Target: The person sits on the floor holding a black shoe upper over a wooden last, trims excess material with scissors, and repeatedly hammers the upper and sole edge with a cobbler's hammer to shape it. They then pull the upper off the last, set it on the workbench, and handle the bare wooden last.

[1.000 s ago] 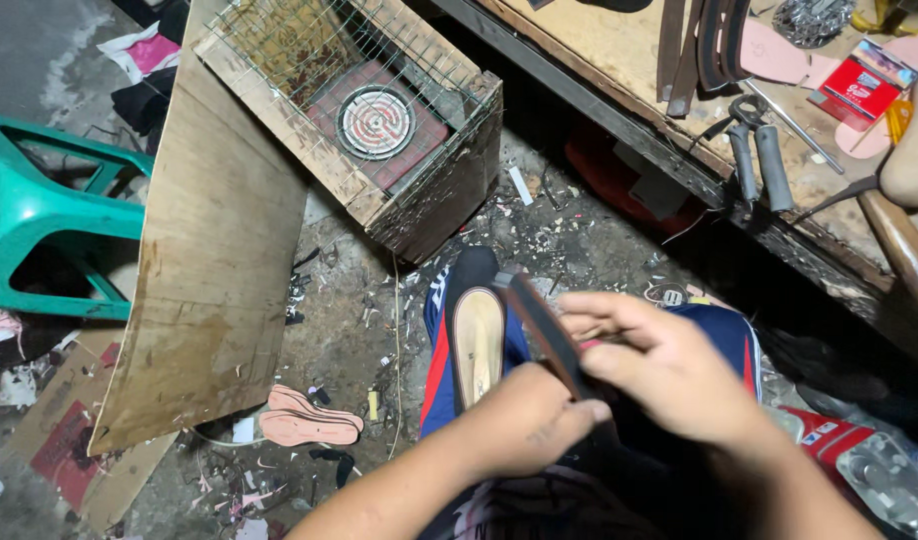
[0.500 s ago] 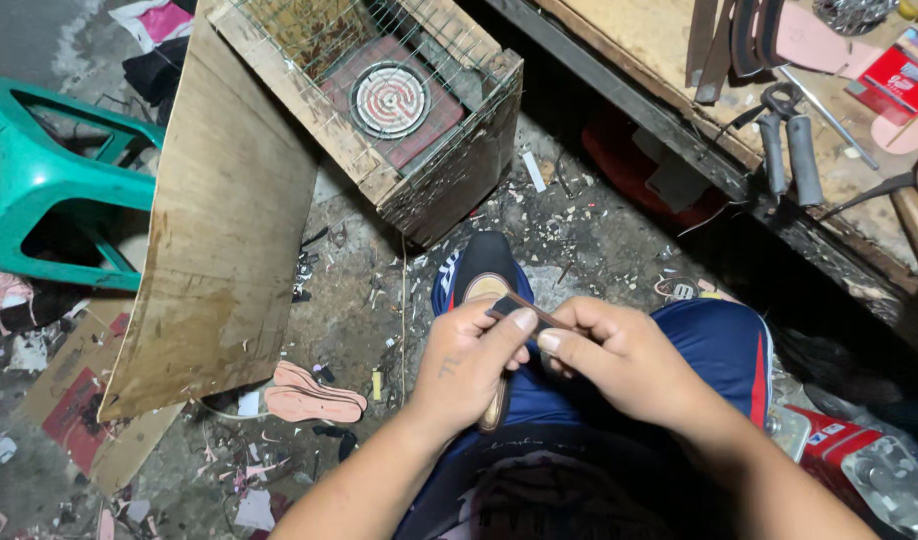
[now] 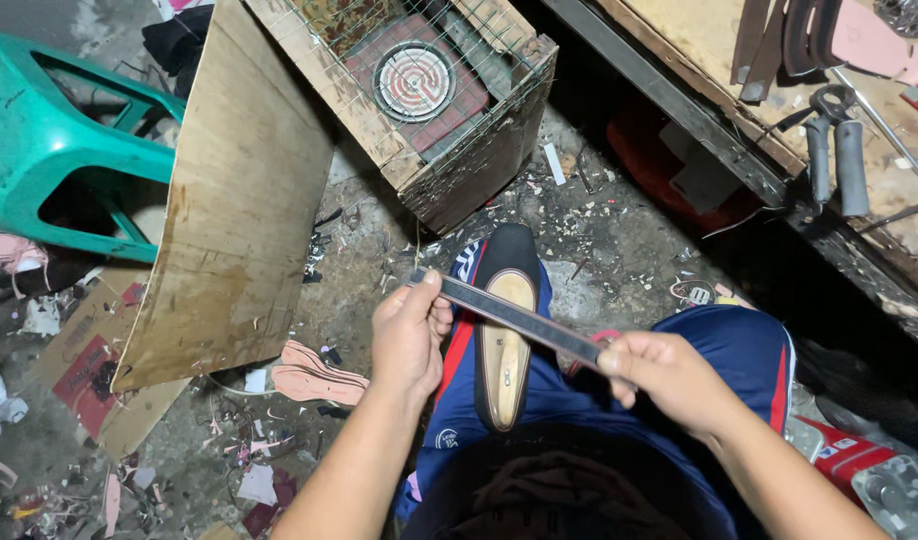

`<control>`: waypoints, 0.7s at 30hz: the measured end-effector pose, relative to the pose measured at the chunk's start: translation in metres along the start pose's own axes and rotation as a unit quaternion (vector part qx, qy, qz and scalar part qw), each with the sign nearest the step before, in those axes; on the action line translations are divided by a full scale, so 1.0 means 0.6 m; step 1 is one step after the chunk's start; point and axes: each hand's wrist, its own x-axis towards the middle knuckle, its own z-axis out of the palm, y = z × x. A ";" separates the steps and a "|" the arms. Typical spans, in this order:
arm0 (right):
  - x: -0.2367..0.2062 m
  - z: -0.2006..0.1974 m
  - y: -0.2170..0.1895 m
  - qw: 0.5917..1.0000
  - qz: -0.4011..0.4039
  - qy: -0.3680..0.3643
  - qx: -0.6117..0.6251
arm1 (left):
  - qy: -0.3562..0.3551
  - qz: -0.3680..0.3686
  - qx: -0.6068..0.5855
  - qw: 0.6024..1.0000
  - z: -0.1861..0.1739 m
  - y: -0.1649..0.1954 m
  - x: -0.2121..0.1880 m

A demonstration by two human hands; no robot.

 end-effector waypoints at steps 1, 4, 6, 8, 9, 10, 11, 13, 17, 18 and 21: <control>0.016 -0.001 0.008 1.000 0.001 0.009 0.027 | 0.001 -0.025 -0.018 1.000 -0.008 -0.011 0.001; 0.066 0.007 0.028 0.996 0.003 0.020 0.090 | 0.006 -0.093 -0.032 0.995 -0.037 -0.036 0.003; 0.090 0.018 0.037 0.994 0.002 0.006 0.109 | -0.021 -0.111 -0.015 0.993 -0.056 -0.052 -0.005; 0.106 0.031 0.043 0.993 0.010 -0.010 0.114 | -0.022 -0.134 0.008 0.991 -0.068 -0.063 -0.011; 0.111 0.038 0.045 0.993 0.014 -0.018 0.117 | -0.008 -0.151 0.022 0.988 -0.071 -0.070 -0.015; 0.114 0.046 0.045 0.992 0.020 -0.026 0.119 | 0.005 -0.168 0.035 0.985 -0.072 -0.074 -0.018; 0.117 0.052 0.045 0.992 0.026 -0.034 0.119 | 0.001 -0.164 0.043 0.986 -0.071 -0.077 -0.019; 0.120 0.062 0.045 0.990 0.035 -0.051 0.123 | -0.006 -0.157 0.058 0.986 -0.070 -0.080 -0.021; 0.122 0.071 0.047 0.987 0.009 -0.098 0.127 | -0.028 -0.145 0.105 0.984 -0.066 -0.075 -0.019; 0.121 0.071 0.048 0.986 -0.007 -0.111 0.125 | -0.034 -0.148 0.109 0.982 -0.065 -0.073 -0.020; 0.118 0.074 0.048 0.987 -0.004 -0.102 0.121 | -0.048 -0.147 0.085 0.984 -0.057 -0.071 -0.029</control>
